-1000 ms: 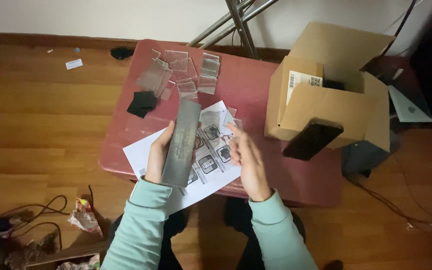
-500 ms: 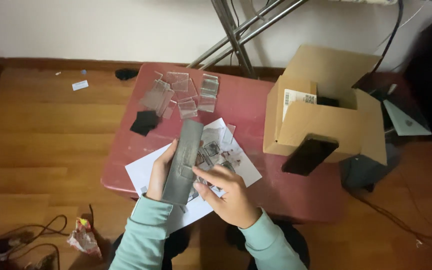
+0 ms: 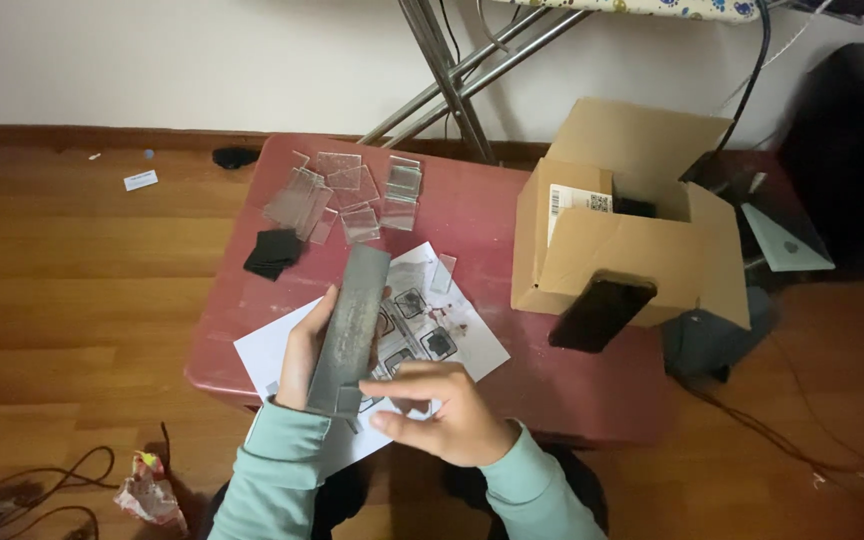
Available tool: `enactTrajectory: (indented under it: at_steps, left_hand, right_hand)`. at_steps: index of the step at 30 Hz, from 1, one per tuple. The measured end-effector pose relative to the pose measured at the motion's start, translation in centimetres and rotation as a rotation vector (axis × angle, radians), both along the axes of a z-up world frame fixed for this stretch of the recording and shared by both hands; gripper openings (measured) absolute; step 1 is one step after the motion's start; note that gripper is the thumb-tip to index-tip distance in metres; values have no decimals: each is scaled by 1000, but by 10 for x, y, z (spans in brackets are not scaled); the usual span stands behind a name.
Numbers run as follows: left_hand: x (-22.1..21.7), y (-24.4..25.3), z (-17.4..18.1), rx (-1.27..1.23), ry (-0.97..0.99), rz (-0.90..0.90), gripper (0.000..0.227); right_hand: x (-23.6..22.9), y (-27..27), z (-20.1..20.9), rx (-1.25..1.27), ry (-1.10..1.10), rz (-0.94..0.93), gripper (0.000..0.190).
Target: Assemble small components by aligning transparent plates with a grey block according to a printed diagram.
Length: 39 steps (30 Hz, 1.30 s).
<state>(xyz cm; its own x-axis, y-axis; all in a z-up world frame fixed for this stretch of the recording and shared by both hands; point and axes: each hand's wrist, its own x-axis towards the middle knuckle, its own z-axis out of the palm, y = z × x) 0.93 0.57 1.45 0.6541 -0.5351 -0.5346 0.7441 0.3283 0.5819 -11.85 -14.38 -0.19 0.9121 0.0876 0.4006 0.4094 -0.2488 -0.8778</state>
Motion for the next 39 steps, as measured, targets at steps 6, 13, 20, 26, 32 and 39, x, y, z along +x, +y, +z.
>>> enactTrajectory:
  at_steps: [6, 13, 20, 26, 32, 39]
  left_hand:
    - [14, 3, -51, -109, 22, -53, 69]
    - [6, 3, -26, -158, 21, -22, 72]
    - [6, 3, -26, -122, 27, -23, 70]
    - [5, 0, -17, -49, -4, -33, 70]
    - [4, 0, -26, -85, -48, -29, 66]
    - [4, -1, -24, -79, -16, -16, 68]
  right_hand:
    - [2, -6, 5, 7, 157, -121, 36]
    - [4, -2, -2, 33, 154, -254, 35]
    - [1, -1, 0, 13, 123, -89, 33]
    - [-1, -3, 2, 44, 98, -78, 33]
    - [2, -5, -3, 54, 151, -229, 33]
    - [2, -1, 2, 51, 88, -161, 32]
